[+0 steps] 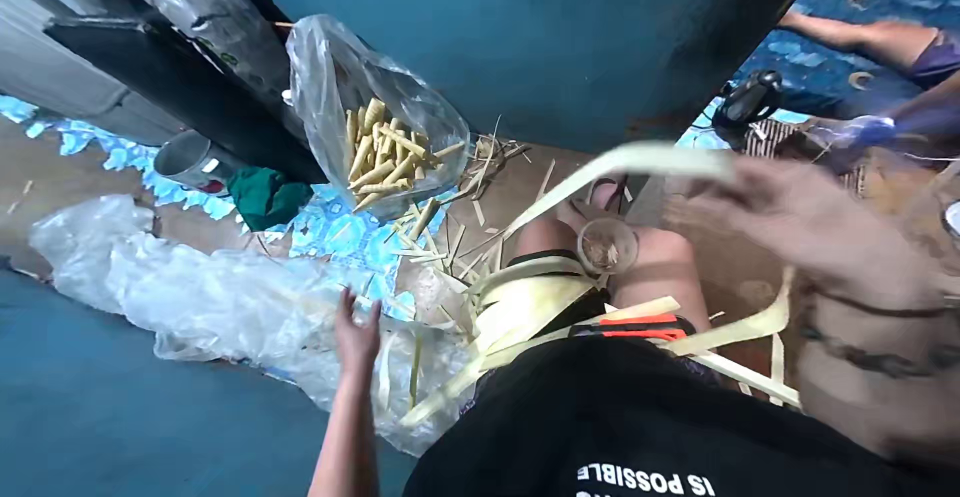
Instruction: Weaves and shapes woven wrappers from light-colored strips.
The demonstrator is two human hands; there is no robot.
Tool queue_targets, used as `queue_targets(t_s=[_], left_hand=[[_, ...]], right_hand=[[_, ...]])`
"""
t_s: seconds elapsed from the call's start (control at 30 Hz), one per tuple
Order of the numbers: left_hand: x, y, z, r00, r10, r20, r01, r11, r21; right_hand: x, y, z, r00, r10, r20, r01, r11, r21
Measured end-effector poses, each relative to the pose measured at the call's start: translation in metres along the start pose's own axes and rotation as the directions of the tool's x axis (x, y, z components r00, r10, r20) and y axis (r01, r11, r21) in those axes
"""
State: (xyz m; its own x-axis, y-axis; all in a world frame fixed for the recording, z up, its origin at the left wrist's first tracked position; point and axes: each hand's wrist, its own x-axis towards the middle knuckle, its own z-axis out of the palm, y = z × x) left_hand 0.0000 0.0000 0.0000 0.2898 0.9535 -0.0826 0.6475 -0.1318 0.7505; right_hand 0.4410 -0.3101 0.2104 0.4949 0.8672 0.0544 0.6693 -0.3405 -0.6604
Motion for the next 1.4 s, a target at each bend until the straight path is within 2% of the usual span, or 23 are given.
queue_targets(t_s=[0.03, 0.1, 0.17, 0.23, 0.27, 0.3, 0.33, 0.4, 0.47, 0.5, 0.53, 0.63, 0.7, 0.8, 0.83, 0.93, 1.0, 1.07, 1.13, 1.2, 1.3, 1.37, 1.4], left_hand=[[0.005, 0.043, 0.018, 0.993, 0.119, 0.024, -0.117, 0.989, -0.085], [0.000, 0.127, 0.046, 0.937, 0.322, 0.138, -0.280, 0.925, -0.257], [-0.020, 0.194, 0.066, 0.785, 0.520, 0.337, -0.387, 0.837, -0.388], [-0.040, 0.234, 0.085, 0.613, 0.614, 0.498, -0.416, 0.786, -0.457], [-0.044, 0.242, 0.092, 0.555, 0.628, 0.546, -0.426, 0.778, -0.462], [-0.042, 0.242, 0.092, 0.532, 0.625, 0.571, -0.431, 0.781, -0.452], [-0.034, 0.237, 0.086, 0.557, 0.604, 0.570, -0.452, 0.796, -0.403], [-0.004, 0.213, 0.069, 0.709, 0.501, 0.496, -0.484, 0.858, -0.174], [0.018, 0.187, 0.057, 0.850, 0.284, 0.443, -0.371, 0.921, 0.121], [0.018, 0.185, 0.055, 0.855, 0.195, 0.480, -0.329, 0.920, 0.213], [0.009, 0.191, 0.057, 0.817, 0.178, 0.549, -0.350, 0.909, 0.225], [-0.048, 0.223, 0.085, 0.616, 0.452, 0.645, -0.537, 0.840, -0.076], [-0.062, 0.234, 0.094, 0.543, 0.500, 0.675, -0.540, 0.823, -0.175], [-0.044, 0.230, 0.084, 0.576, 0.385, 0.721, -0.470, 0.878, -0.093], [-0.042, 0.232, 0.080, 0.579, 0.391, 0.716, -0.471, 0.877, -0.097], [-0.056, 0.248, 0.075, 0.548, 0.541, 0.638, -0.528, 0.815, -0.238], [-0.058, 0.256, 0.074, 0.568, 0.596, 0.568, -0.553, 0.787, -0.273], [-0.054, 0.253, 0.074, 0.601, 0.616, 0.509, -0.566, 0.778, -0.273], [-0.056, 0.253, 0.074, 0.614, 0.651, 0.447, -0.580, 0.756, -0.303], [-0.063, 0.254, 0.078, 0.638, 0.695, 0.331, -0.585, 0.717, -0.378], [-0.067, 0.260, 0.089, 0.712, 0.683, 0.160, -0.515, 0.664, -0.541], [-0.069, 0.261, 0.095, 0.766, 0.621, 0.167, -0.384, 0.650, -0.656], [-0.070, 0.262, 0.096, 0.779, 0.592, 0.205, -0.316, 0.654, -0.688]], right_hand=[[0.007, -0.014, 0.020, 0.994, 0.075, 0.083, -0.070, 0.995, -0.070], [0.016, -0.035, 0.061, 0.965, 0.103, 0.241, -0.063, 0.984, -0.169], [0.017, -0.049, 0.093, 0.924, 0.029, 0.382, 0.032, 0.988, -0.153], [0.012, -0.055, 0.100, 0.890, -0.017, 0.455, 0.079, 0.990, -0.118], [0.009, -0.051, 0.095, 0.892, -0.032, 0.451, 0.088, 0.991, -0.104], [0.007, -0.043, 0.084, 0.896, -0.025, 0.442, 0.083, 0.990, -0.111], [0.004, -0.033, 0.068, 0.910, 0.006, 0.415, 0.055, 0.989, -0.135], [-0.002, -0.009, 0.034, 0.957, 0.050, 0.287, 0.007, 0.981, -0.194], [-0.005, 0.005, 0.015, 0.989, 0.051, 0.135, -0.014, 0.964, -0.264], [-0.004, 0.003, 0.015, 0.993, 0.062, 0.097, -0.031, 0.954, -0.299], [-0.003, -0.006, 0.024, 0.991, 0.076, 0.106, -0.038, 0.946, -0.320], [0.001, -0.038, 0.079, 0.930, 0.033, 0.367, 0.066, 0.965, -0.253], [0.007, -0.048, 0.095, 0.890, -0.012, 0.455, 0.131, 0.964, -0.231], [0.012, -0.034, 0.084, 0.934, -0.043, 0.354, 0.137, 0.959, -0.247], [0.014, -0.033, 0.081, 0.939, -0.041, 0.341, 0.134, 0.959, -0.252], [0.010, -0.035, 0.090, 0.940, -0.214, 0.266, 0.270, 0.943, -0.193], [0.012, -0.035, 0.087, 0.936, -0.297, 0.187, 0.329, 0.928, -0.173], [0.019, -0.030, 0.072, 0.946, -0.302, 0.113, 0.317, 0.938, -0.143], [0.027, -0.023, 0.067, 0.951, -0.302, 0.072, 0.303, 0.953, -0.007], [0.031, -0.021, 0.084, 0.956, -0.291, 0.041, 0.265, 0.914, 0.306], [0.028, -0.028, 0.122, 0.989, -0.113, -0.097, 0.147, 0.655, 0.741], [0.023, -0.032, 0.138, 0.966, -0.017, -0.259, 0.227, 0.538, 0.812], [0.020, -0.032, 0.142, 0.933, -0.022, -0.360, 0.313, 0.548, 0.776]])
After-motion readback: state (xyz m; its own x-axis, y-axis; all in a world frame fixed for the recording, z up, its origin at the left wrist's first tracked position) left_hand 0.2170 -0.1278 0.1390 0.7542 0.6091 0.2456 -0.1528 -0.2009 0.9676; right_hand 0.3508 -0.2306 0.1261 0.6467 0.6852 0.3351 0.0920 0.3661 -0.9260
